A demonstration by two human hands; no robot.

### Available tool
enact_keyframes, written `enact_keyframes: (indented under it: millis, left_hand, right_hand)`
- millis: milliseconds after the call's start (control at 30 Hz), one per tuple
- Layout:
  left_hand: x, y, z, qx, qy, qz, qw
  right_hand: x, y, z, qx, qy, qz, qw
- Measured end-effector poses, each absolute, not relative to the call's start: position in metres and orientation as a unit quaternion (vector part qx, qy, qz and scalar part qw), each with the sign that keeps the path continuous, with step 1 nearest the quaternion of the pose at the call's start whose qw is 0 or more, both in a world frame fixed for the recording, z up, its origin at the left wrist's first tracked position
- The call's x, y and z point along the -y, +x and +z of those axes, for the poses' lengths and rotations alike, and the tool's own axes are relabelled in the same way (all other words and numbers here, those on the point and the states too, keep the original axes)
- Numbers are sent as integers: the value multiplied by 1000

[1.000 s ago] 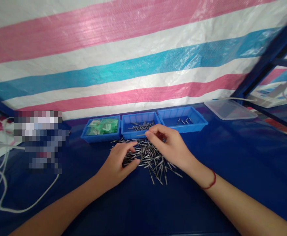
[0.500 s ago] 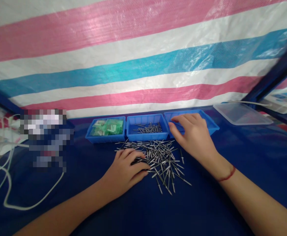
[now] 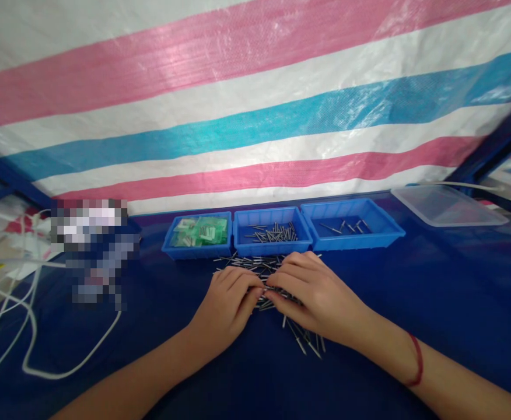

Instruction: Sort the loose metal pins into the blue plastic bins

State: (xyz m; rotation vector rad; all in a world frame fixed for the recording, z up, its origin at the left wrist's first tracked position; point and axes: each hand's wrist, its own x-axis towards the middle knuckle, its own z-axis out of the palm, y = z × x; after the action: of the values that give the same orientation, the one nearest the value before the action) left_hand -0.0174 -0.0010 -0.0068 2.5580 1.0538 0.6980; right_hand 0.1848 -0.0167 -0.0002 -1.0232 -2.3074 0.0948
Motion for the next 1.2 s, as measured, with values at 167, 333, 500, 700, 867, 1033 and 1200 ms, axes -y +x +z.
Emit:
enact_keyframes:
  millis: [167,333,500,700,867,1033,1200]
  left_hand:
    - [2,-20,-8,-388,846,292,220]
    - [3,-21,-6,-377,833,330,234]
    - [1,-21,-7,-344,856,304,237]
    - [-4,-20,-7,-301,874,293,242]
    - [-5,-18,-8,-311,860,321,244]
    - [-4,-19,-5,-332,841,349,245]
    - [-3,-23,-2,-352,847,326,230]
  right_hand:
    - [16,182,-4,820,-413,150,367]
    - [22,179,-7,778,-439,179,412]
    - [26,175,-5,748,-465,195,432]
    - [27,174,2,759,-451,203,423]
    - [27,174,3,763,-441,210,423]
    - [27,175,3,780,-424,195,417]
    - [19,182,3,814,-408,147,386]
